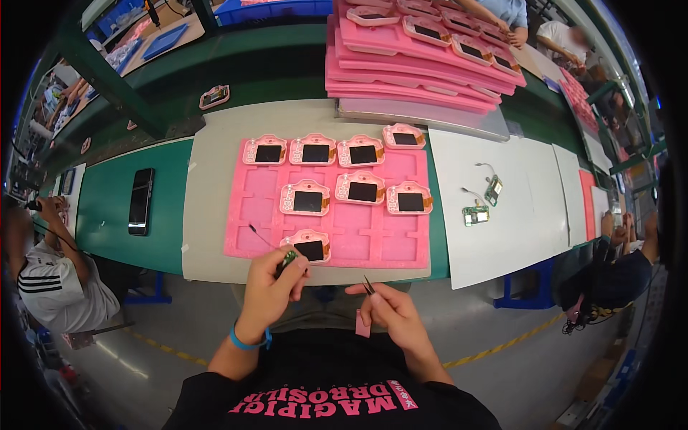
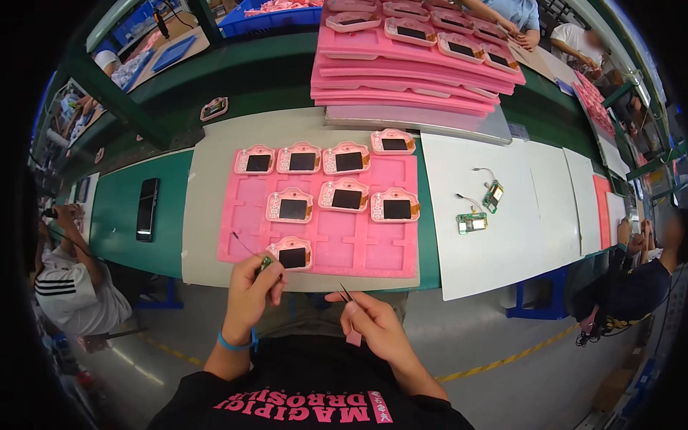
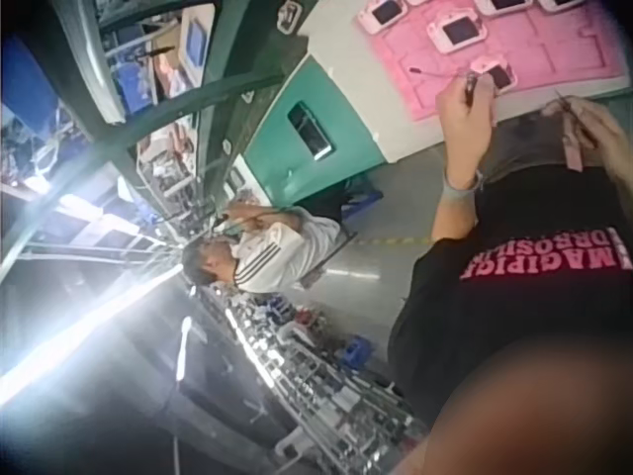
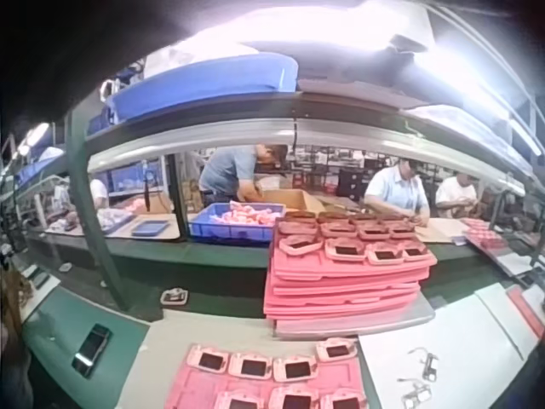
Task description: The recorder is assembling small electronic components into pink plastic handheld device shells at a factory workbench.
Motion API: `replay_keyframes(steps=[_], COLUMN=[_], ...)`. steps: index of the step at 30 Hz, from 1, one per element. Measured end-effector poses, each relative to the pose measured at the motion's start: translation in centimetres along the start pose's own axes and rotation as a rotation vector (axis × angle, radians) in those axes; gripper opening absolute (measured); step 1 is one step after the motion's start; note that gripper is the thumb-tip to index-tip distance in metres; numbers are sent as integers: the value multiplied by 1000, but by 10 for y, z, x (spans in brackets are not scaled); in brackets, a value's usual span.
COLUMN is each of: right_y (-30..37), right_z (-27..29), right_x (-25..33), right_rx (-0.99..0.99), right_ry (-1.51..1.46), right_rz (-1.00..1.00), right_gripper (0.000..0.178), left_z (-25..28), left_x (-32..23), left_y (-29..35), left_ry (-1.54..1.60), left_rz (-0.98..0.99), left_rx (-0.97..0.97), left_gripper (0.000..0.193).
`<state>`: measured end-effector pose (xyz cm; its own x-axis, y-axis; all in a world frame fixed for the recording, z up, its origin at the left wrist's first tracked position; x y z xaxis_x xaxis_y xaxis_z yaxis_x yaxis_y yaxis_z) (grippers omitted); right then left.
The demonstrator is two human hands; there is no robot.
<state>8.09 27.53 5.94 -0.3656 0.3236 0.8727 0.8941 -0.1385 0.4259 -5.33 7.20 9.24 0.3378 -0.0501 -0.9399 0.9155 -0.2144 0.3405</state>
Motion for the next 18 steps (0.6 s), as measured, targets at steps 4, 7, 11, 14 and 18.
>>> replay_keyframes(steps=[4, 7, 11, 14, 18], right_y=[-16, -17, -18, -24, -31], right_z=[-7, -10, -18, -21, -23], right_x=[-11, -6, 2, 6, 2], right_rx=[86, 66, 42, 49, 71], right_ry=[-149, -166, -132, -94, -183], right_rz=[-81, -110, -143, -150, -209], right_gripper=[32, 28, 24, 22, 23], left_z=[6, -10, -26, -31, -28], left_x=[-17, -27, -24, -19, -12], left_y=[-23, -30, -34, -37, -41], left_ry=[-214, -385, -555, -676, -633], left_rz=[-113, -200, -323, -423, -372], left_rx=[-7, 7, -6, -96, -116], left_gripper=[19, 16, 13, 28, 33])
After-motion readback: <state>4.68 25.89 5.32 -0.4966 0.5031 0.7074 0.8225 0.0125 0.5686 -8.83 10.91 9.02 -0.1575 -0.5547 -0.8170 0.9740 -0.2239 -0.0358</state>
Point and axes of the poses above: each hand's wrist, its own y-axis away from the middle knuckle, its own z-axis out of the back of the hand, x = y × z, the point moved 5 cm from there along -y, towards the middle knuckle, and after that the axes turned 14 degrees about -x, right-handed, at the moved point
